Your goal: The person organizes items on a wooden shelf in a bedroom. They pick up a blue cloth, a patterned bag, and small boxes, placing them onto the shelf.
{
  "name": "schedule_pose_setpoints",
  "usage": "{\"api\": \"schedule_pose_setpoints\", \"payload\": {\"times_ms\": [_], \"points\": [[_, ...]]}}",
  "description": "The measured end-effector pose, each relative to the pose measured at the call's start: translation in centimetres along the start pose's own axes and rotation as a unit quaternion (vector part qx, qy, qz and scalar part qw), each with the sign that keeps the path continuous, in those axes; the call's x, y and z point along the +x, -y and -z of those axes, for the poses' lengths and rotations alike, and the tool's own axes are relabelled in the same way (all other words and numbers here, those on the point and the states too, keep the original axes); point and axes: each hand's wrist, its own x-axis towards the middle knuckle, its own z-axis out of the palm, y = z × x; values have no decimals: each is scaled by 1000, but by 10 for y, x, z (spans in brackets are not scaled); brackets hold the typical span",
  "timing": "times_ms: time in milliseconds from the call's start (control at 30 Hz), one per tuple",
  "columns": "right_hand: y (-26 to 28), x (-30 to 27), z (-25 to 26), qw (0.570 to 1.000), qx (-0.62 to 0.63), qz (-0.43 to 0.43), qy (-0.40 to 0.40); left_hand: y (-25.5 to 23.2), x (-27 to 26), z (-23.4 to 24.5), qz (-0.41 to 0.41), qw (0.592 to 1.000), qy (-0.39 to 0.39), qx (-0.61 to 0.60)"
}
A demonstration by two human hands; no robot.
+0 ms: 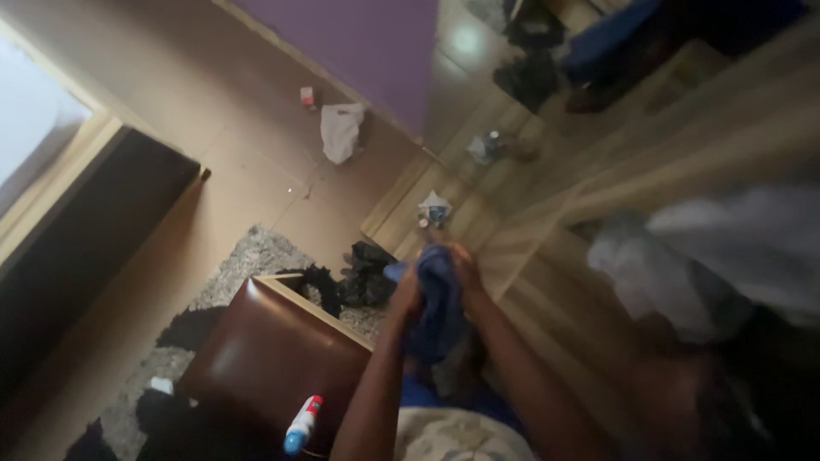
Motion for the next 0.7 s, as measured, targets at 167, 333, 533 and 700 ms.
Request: {"api": "schedule_pose_setpoints", "payload": {"times_ms": [167, 333, 533, 700], "points": [[-57, 12, -42, 993, -104, 27, -50, 42, -44, -29, 303, 878, -192, -318], [-124, 45, -58, 978, -185, -27, -87, 96, -30, -45, 323, 855, -295, -278], [-237, 100, -23, 981, -171, -57, -72, 192, -11, -73, 411, 821, -338, -208], [-334, 139, 3, 959, -17, -280, -49, 271, -28, -106, 365, 852, -294, -233]]}}
